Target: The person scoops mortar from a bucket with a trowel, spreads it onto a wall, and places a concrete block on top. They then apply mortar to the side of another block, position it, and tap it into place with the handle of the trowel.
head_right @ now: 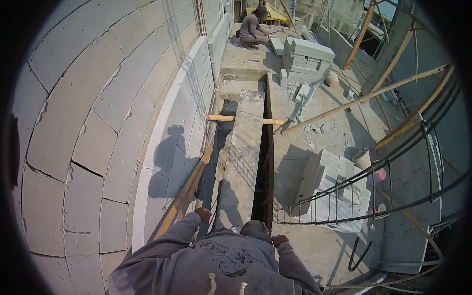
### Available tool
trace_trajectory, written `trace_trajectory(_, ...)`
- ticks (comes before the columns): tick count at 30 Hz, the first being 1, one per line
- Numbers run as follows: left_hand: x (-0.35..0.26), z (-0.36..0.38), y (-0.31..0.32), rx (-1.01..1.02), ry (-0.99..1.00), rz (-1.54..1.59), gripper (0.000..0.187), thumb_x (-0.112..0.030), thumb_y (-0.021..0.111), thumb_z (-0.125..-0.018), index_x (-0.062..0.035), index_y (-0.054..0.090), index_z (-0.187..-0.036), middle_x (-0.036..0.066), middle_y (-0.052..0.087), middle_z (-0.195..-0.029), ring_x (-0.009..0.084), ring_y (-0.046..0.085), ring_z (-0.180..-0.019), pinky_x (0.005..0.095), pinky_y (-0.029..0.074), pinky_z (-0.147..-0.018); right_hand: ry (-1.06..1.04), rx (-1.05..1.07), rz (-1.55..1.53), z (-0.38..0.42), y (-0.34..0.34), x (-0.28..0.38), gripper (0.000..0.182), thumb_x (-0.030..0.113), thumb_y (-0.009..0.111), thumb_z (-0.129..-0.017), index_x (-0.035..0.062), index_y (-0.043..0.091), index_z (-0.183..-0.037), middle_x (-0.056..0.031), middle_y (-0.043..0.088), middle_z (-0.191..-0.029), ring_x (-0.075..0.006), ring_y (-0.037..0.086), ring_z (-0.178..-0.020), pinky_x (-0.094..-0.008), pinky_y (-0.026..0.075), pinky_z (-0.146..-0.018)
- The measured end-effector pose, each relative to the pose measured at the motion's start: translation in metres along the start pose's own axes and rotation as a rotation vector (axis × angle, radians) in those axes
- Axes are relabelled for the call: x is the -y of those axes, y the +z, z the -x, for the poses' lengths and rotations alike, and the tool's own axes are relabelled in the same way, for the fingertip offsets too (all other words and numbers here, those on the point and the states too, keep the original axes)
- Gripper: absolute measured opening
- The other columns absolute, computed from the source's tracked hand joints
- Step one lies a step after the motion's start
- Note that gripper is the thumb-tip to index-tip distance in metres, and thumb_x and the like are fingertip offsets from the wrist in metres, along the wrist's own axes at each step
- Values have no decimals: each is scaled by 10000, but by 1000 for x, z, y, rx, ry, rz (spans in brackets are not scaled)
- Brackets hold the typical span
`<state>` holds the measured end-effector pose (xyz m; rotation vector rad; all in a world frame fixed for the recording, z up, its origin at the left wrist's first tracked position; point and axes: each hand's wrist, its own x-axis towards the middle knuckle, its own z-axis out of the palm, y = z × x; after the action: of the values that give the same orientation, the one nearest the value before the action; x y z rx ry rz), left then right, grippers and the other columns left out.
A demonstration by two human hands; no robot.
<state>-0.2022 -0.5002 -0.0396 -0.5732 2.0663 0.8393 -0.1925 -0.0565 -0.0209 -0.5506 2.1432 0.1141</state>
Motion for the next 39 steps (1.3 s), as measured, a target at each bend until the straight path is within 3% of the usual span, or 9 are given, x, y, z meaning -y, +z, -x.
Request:
trace_trajectory(3, 18, 15, -5, 92, -137, 325, 288, -235, 396, -872, -124, 612, -1026, 49, 612, -1045, 206, 580, -947, 347, 471, -782, -203, -5, 217, -45, -39, -2, 283, 248, 454, -821, 89, 659, -934, -126, 633, -968, -272, 605, -928, -385, 483, -800)
trace_trajectory(5, 48, 4, 6, 179, 269, -888, 309, -208, 337, -896, -145, 556, -1104, 24, 599, -1043, 181, 577, -930, 338, 474, -774, -153, 11, 43, -58, -83, 8, 323, 296, 471, -796, 67, 663, -917, -149, 630, -968, -296, 599, -937, -388, 468, -823)
trace_trajectory(11, 111, 2, 43, 67, 580, -869, 268, -220, 393, -872, -133, 547, -1073, 33, 611, -1008, 194, 584, -922, 335, 469, -782, -207, -76, 104, -141, -146, 21, 203, 197, 479, -811, 139, 647, -908, -124, 627, -951, -290, 591, -945, -405, 489, -771)
trace_trajectory(13, 62, 55, 20, -49, 156, -527, 239, -266, 452, -843, -129, 582, -989, 68, 623, -991, 219, 586, -943, 354, 466, -790, -318, -28, 311, -141, -185, 33, 211, 197, 470, -818, 130, 643, -918, -127, 618, -979, -286, 586, -955, -402, 487, -777)
trace_trajectory(16, 61, 62, 15, -67, 75, -371, 350, -423, 532, -810, -136, 569, -1007, 38, 605, -1028, 245, 571, -971, 430, 428, -829, -364, -9, 382, -183, -211, 37, 241, 215, 448, -835, 103, 635, -939, -139, 601, -1024, -294, 574, -975, -404, 476, -796)
trace_trajectory(22, 48, 45, 2, -112, 111, -409, 283, -298, 586, -802, -81, 589, -983, 77, 634, -909, 251, 601, -896, 391, 488, -753, -205, -47, 95, -226, -257, 38, 371, 297, 379, -880, 29, 621, -968, -168, 589, -1039, -345, 540, -1001, -434, 426, -851)
trace_trajectory(24, 29, 40, -8, -198, -245, 1161, 263, -219, 556, -819, -9, 575, -976, 109, 630, -892, 232, 620, -841, 348, 511, -717, -114, -43, 22, -204, -288, 45, 387, 333, 401, -863, 35, 625, -968, -169, 591, -1044, -339, 540, -1012, -428, 431, -850)
trace_trajectory(30, -14, 48, -31, -431, -85, 1143, 276, -166, 513, -827, 55, 561, -985, 154, 620, -883, 214, 628, -765, 296, 528, -682, -401, 228, 501, -233, -309, 53, 422, 406, 448, -818, 70, 622, -1005, -170, 587, -1072, -328, 548, -1015, -432, 446, -825)
trace_trajectory(39, 74, 67, 47, -304, -353, 1061, 338, -259, 456, -865, -21, 565, -1079, 101, 643, -933, 211, 623, -832, 324, 491, -715, -239, 79, 223, -202, -336, 126, 393, 338, 465, -819, 62, 598, -1065, -172, 547, -1147, -331, 510, -1073, -413, 413, -887)
